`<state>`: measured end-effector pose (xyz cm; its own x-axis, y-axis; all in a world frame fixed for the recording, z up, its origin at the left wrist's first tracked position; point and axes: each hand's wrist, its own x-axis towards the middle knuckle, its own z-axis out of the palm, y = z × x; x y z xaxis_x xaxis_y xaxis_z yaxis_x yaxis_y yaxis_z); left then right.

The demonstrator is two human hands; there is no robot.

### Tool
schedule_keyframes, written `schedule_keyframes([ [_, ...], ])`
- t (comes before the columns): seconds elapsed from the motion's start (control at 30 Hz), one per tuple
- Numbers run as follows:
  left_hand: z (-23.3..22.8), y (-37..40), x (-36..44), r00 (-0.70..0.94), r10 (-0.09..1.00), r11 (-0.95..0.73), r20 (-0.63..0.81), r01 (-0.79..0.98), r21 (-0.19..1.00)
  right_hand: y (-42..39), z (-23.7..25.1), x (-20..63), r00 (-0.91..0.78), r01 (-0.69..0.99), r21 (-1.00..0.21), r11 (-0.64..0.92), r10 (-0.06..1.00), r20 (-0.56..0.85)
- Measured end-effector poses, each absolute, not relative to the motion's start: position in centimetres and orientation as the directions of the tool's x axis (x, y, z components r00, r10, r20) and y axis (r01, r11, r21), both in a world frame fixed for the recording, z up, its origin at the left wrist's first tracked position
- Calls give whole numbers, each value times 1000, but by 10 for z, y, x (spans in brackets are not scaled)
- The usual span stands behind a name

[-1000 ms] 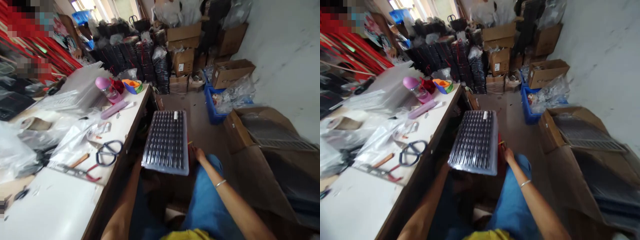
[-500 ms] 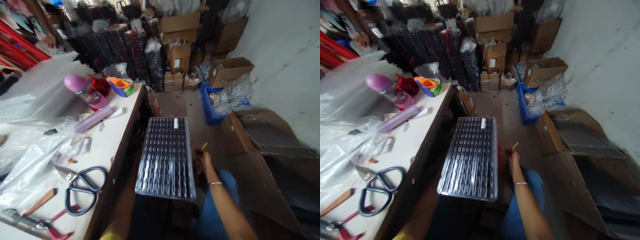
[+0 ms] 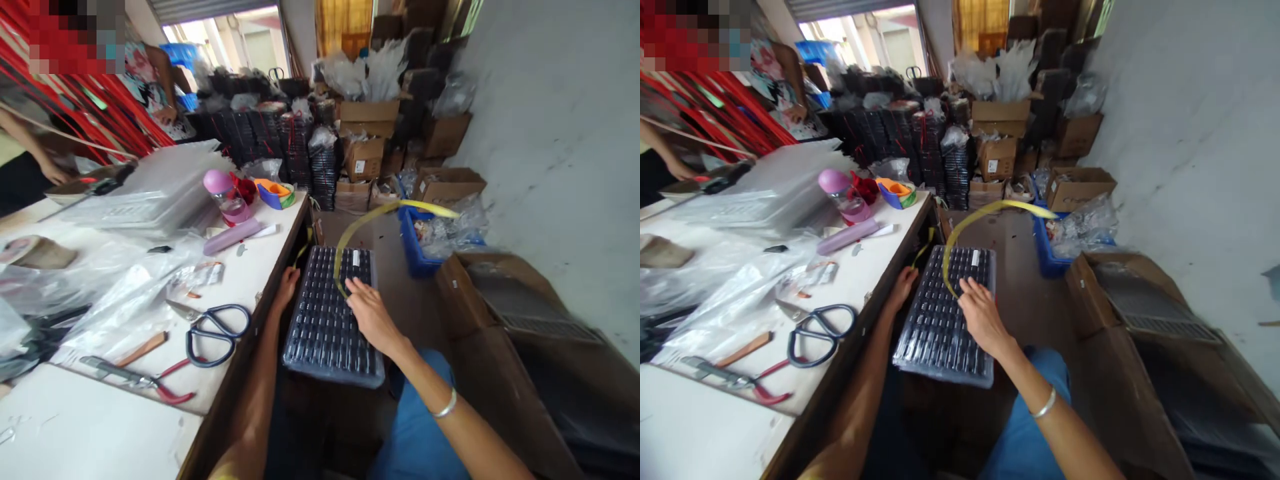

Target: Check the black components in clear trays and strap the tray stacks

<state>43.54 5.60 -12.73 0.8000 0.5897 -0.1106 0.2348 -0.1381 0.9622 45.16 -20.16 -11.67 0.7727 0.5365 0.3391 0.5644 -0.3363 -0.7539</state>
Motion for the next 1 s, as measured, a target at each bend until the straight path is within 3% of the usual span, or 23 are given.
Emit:
schedule_keyframes([
  [0.07,-121,52,435,831,554,-239,-46,212,947,-182,-115,437,701,653,-645,-397,640,316],
  [0.13,-113,45,435,852,523,-334,13,191,923,-172,-120,430,676,700,-543,-464,677,293],
  [0.27,-91,24,443,871,481,-469,100,159,869,-169,-126,426,662,741,-384,-551,696,278],
  [0.43,-51,-7,472,906,406,-522,123,119,844,-170,-125,425,651,758,-277,-591,708,274],
  [0.7,2,-23,473,857,502,-425,120,123,897,-171,-122,423,646,763,-253,-595,712,276],
  [0.87,-23,-30,424,833,547,-416,82,185,890,-169,-124,425,665,745,-307,-592,691,282],
  [1.0,-51,-43,400,841,533,-506,86,236,830,-168,-127,424,692,715,-393,-578,663,285],
])
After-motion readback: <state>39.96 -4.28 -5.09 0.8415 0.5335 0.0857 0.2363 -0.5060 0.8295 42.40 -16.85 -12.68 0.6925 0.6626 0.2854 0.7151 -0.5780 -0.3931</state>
